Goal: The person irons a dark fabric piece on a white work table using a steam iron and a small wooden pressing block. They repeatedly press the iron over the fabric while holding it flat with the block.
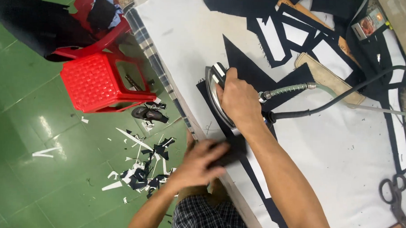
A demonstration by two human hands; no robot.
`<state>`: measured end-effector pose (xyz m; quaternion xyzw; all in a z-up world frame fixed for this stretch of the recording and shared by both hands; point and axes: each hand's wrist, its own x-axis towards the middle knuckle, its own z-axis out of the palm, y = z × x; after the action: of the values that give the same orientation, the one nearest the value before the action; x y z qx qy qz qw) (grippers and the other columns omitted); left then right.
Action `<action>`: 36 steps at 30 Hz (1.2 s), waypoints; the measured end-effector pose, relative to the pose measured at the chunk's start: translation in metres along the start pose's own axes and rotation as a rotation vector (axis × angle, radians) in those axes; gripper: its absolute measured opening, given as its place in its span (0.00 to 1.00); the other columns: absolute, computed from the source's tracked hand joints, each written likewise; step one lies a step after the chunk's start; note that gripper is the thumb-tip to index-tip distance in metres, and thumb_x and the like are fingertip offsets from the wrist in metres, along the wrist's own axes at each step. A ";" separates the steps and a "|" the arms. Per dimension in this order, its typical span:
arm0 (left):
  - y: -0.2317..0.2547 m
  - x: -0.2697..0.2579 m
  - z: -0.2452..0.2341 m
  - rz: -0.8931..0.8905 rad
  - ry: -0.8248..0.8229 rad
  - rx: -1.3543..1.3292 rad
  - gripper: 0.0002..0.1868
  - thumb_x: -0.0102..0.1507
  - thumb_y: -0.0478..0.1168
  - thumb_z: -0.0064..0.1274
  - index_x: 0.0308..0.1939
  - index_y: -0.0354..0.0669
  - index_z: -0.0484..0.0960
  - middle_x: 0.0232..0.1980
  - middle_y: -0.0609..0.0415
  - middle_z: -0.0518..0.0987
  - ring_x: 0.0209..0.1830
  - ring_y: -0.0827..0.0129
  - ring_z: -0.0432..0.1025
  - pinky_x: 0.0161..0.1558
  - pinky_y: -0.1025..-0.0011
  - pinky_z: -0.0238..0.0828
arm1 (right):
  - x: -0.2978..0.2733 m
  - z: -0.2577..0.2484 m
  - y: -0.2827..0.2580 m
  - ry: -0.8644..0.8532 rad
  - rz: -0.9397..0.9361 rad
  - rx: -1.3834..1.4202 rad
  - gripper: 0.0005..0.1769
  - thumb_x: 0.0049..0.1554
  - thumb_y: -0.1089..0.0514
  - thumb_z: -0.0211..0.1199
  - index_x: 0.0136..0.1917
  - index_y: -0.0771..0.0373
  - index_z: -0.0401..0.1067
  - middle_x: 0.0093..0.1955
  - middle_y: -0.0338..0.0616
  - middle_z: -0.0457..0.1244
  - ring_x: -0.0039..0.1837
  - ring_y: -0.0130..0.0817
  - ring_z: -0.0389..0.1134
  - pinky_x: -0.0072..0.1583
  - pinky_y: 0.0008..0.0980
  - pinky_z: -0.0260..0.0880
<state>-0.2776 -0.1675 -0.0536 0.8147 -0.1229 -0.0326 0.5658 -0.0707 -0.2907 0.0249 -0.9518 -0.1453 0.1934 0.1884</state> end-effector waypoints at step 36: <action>0.053 0.042 0.121 0.024 0.228 -0.474 0.43 0.56 0.28 0.56 0.75 0.25 0.57 0.31 0.53 0.83 0.20 0.63 0.75 0.18 0.71 0.68 | -0.004 -0.009 -0.012 0.032 0.022 -0.050 0.19 0.64 0.48 0.53 0.53 0.69 0.62 0.32 0.60 0.67 0.38 0.57 0.74 0.40 0.52 0.77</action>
<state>-0.2684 -0.3052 -0.0438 0.6564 -0.0569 0.0386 0.7513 -0.0732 -0.2845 0.0391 -0.9608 -0.1367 0.1764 0.1646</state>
